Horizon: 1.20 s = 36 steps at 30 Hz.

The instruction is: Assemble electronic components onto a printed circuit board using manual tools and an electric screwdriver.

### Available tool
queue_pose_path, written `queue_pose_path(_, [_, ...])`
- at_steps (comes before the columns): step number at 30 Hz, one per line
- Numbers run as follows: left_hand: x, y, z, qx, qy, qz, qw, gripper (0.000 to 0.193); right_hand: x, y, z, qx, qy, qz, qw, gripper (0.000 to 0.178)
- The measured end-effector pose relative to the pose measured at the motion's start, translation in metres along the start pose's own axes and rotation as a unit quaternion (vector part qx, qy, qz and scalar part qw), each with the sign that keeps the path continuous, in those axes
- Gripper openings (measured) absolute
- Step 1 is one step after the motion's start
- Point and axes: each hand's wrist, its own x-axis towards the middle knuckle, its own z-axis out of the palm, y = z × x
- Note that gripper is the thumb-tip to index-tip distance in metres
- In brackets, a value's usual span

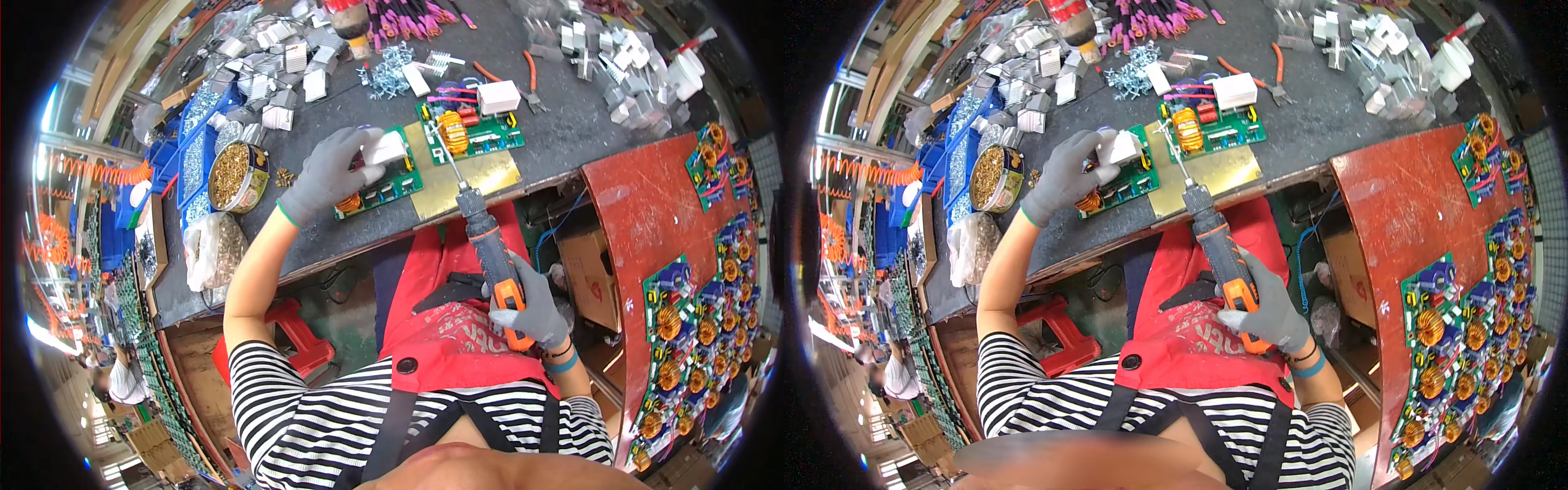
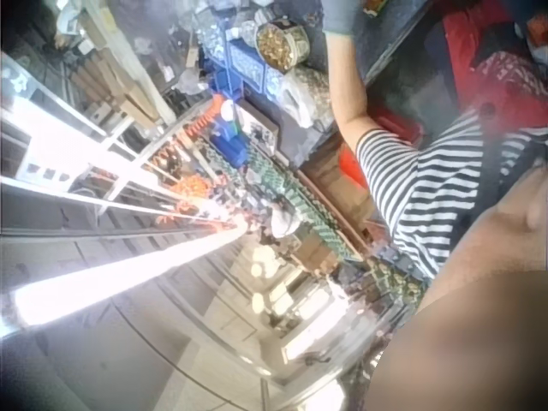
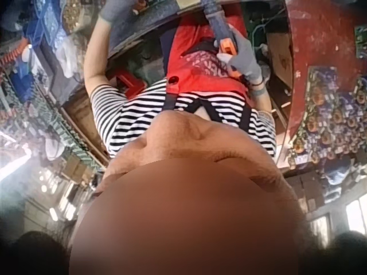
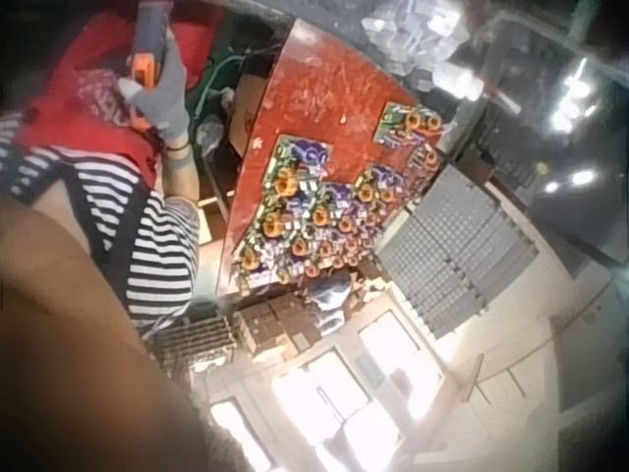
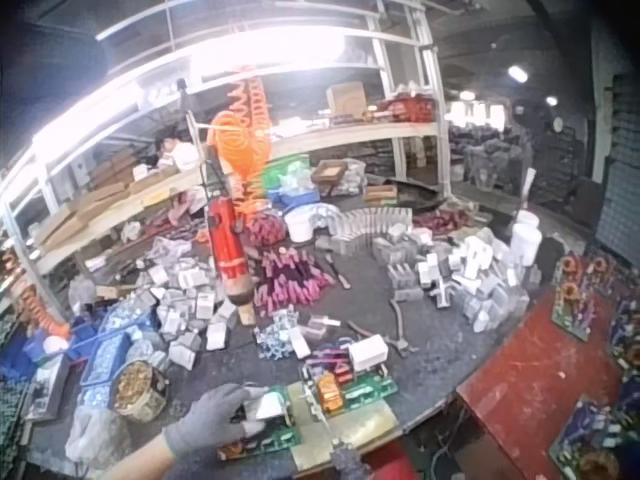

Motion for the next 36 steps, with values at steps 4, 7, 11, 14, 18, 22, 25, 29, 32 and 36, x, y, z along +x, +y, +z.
queue_pose_path(4, [-0.006, -0.001, 0.013, -0.085, 0.064, -0.031, 0.994, 0.051, -0.004, 0.003, 0.009, 0.020, 0.006, 0.003, 1.000, 0.083])
queue_pose_path(7, [-0.004, 0.006, 0.018, -0.129, 0.076, -0.048, 0.987, 0.044, -0.008, 0.005, 0.016, 0.004, 0.012, 0.018, 1.000, 0.085])
queue_pose_path(11, [-0.003, 0.001, 0.028, -0.142, 0.124, -0.070, 0.980, 0.040, -0.009, 0.013, 0.027, 0.033, 0.012, 0.031, 0.999, 0.086])
queue_pose_path(14, [-0.002, 0.007, 0.027, -0.089, 0.143, -0.054, 0.984, 0.038, -0.008, 0.018, 0.035, -0.001, 0.001, 0.025, 1.000, 0.087])
queue_pose_path(18, [-0.001, 0.005, 0.027, -0.076, 0.157, -0.030, 0.984, 0.038, -0.008, 0.021, 0.045, -0.014, -0.001, 0.046, 0.999, 0.088])
queue_pose_path(22, [-0.001, 0.003, 0.028, -0.051, 0.159, -0.012, 0.986, 0.038, -0.006, 0.022, 0.054, -0.018, -0.009, 0.043, 0.999, 0.087])
queue_pose_path(25, [-0.002, 0.003, 0.029, -0.066, 0.156, -0.004, 0.985, 0.038, -0.004, 0.028, 0.060, -0.003, -0.005, 0.056, 0.998, 0.085])
queue_pose_path(29, [-0.002, 0.002, 0.029, -0.082, 0.140, -0.012, 0.987, 0.041, 0.000, 0.026, 0.063, 0.038, -0.019, 0.039, 0.998, 0.083])
queue_pose_path(32, [-0.002, -0.002, 0.031, -0.063, 0.141, -0.011, 0.988, 0.041, 0.004, 0.027, 0.068, 0.080, -0.017, 0.033, 0.996, 0.078])
queue_pose_path(36, [-0.001, -0.004, 0.033, -0.059, 0.153, 0.001, 0.986, 0.038, 0.009, 0.019, 0.074, 0.132, -0.021, 0.079, 0.988, 0.071])
